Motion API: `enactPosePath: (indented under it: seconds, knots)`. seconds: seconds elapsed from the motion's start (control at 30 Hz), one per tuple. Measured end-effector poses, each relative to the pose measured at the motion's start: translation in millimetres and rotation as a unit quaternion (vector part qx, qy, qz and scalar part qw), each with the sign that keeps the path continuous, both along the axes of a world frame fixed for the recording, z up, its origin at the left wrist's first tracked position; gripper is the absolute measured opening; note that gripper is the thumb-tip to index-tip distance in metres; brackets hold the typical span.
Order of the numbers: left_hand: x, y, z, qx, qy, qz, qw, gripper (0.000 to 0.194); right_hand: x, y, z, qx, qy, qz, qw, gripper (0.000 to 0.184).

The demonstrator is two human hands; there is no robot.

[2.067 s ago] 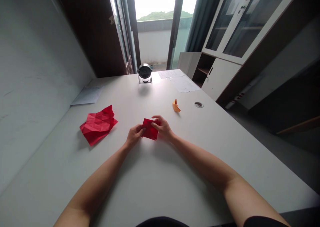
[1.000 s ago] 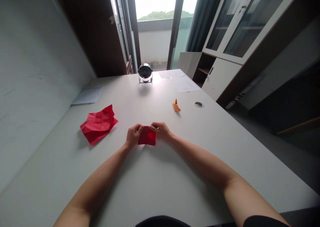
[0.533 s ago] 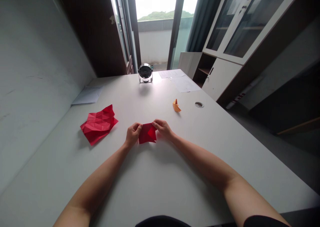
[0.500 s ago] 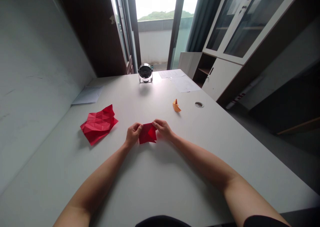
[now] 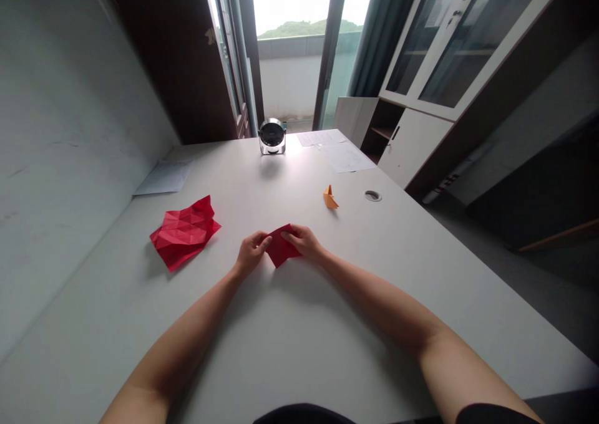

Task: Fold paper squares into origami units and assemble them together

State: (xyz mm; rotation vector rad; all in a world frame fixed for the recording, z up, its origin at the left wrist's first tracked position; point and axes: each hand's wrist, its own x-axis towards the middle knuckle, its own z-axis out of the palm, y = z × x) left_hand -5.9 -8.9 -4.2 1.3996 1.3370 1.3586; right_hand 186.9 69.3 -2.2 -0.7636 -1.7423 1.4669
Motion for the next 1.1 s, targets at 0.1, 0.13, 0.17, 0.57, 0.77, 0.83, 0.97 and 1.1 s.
enactPosePath:
  seconds: [0.1, 0.13, 0.17, 0.57, 0.77, 0.83, 0.97, 1.1]
  knots:
    - [-1, 0, 0.4, 0.000, 0.004, 0.010, 1.000, 0.031, 0, 1, -0.4, -0.002, -0.004, 0.012, 1.000, 0.037]
    - [-1, 1, 0.6, 0.000, -0.005, 0.019, 1.000, 0.031, 0, 1, -0.4, -0.010, -0.006, 0.024, 1.000, 0.038]
    - [-2, 2, 0.7, -0.001, -0.019, 0.028, 0.999, 0.032, 0, 1, -0.5, -0.019, -0.008, 0.037, 0.999, 0.039]
    - [-7, 10, -4.1, 0.007, -0.139, 0.108, 0.984, 0.039, 5, 4, 10.4, -0.039, 0.019, 0.140, 0.989, 0.047]
    - [-7, 10, -1.8, 0.001, -0.144, 0.094, 0.985, 0.041, 4, 3, 6.2, -0.025, -0.010, 0.123, 0.992, 0.042]
    - [-6, 10, -0.4, 0.002, -0.140, 0.081, 0.987, 0.039, 2, 4, 1.3, -0.036, 0.012, 0.098, 0.994, 0.043]
    - [-6, 8, 2.0, 0.014, -0.087, 0.069, 0.994, 0.033, -1, 9, -3.5, -0.065, 0.077, 0.056, 0.993, 0.043]
    - [-6, 6, 1.3, 0.030, -0.003, 0.098, 0.995, 0.031, 1, 10, 0.6, -0.055, 0.103, 0.041, 0.992, 0.038]
